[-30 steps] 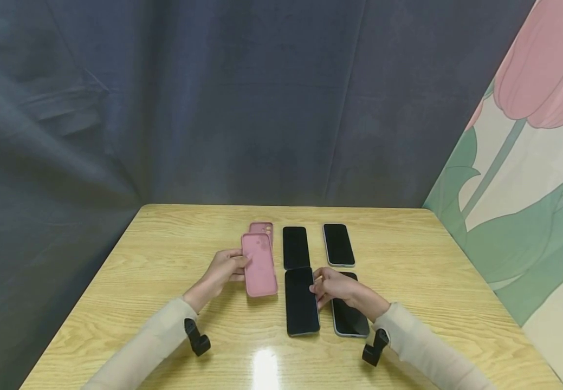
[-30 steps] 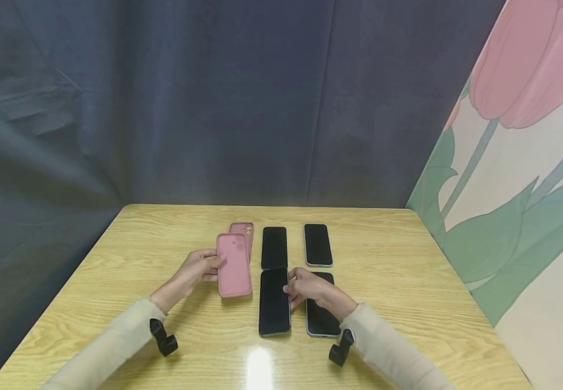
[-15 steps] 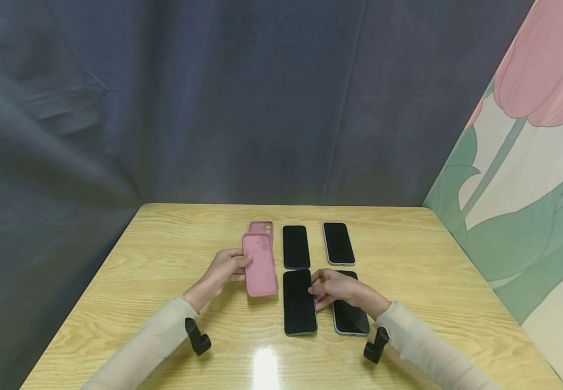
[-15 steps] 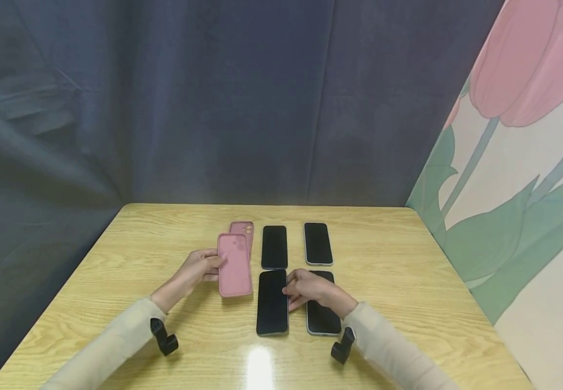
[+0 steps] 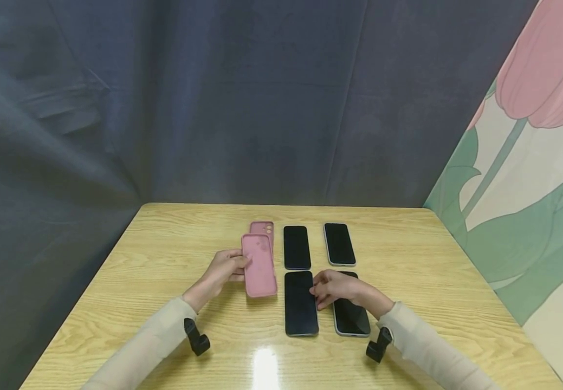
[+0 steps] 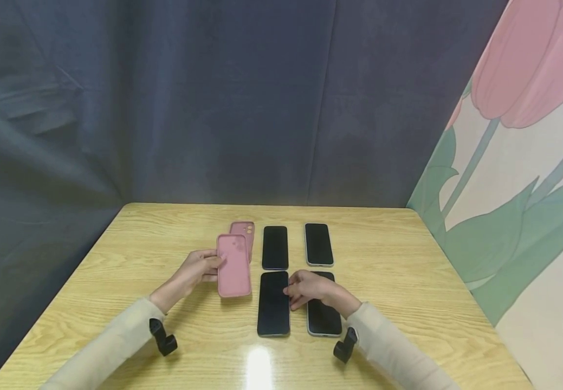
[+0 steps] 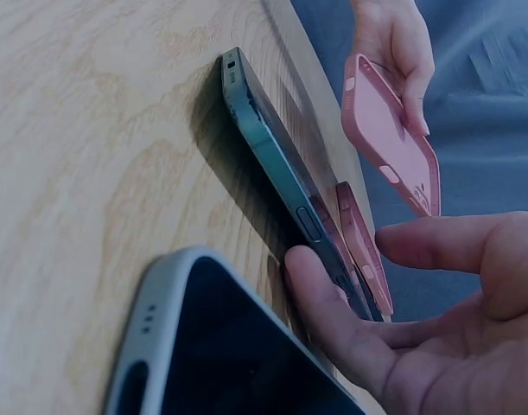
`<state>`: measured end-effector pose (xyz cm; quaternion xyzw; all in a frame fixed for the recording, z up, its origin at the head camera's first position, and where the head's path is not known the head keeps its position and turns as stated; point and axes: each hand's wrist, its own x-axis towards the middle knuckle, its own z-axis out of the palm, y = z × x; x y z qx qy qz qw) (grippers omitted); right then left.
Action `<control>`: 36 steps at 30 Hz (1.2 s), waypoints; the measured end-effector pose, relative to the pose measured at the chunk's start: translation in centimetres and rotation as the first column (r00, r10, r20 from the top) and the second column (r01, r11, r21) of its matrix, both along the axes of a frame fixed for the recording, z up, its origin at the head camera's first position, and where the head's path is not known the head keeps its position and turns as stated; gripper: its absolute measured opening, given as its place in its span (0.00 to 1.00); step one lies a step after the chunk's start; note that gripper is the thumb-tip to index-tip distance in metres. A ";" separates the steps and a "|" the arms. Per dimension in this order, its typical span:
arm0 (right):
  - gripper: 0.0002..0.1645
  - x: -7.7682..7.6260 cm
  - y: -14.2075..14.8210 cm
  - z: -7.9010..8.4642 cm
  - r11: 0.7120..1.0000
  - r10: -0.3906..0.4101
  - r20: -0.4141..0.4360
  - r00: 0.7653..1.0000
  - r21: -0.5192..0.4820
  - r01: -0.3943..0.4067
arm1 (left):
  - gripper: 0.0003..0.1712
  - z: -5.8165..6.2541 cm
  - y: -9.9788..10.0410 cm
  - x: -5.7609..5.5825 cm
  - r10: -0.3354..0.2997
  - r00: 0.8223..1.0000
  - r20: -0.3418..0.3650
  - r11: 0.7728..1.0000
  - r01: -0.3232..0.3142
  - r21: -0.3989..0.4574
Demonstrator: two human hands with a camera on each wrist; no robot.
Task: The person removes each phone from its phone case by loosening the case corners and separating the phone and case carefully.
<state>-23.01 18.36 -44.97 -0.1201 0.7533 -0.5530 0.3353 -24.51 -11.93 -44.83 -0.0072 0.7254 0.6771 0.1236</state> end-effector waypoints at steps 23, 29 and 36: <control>0.31 0.6 -0.1 0.6 1.000 -0.016 0.024 1.000 -0.003 0.016 | 0.18 -0.1 -0.8 0.3 0.004 1.000 0.022 1.000 -0.003 -0.012; 0.33 0.7 -0.1 0.7 1.000 -0.012 0.027 1.000 0.007 0.012 | 0.19 1.1 -0.9 1.1 -0.030 0.999 0.024 1.000 0.030 0.007; 0.34 0.7 -0.1 0.8 1.000 -0.001 0.034 0.999 0.013 0.001 | 0.19 1.9 -0.9 1.7 -0.057 0.998 0.020 0.998 0.057 -0.010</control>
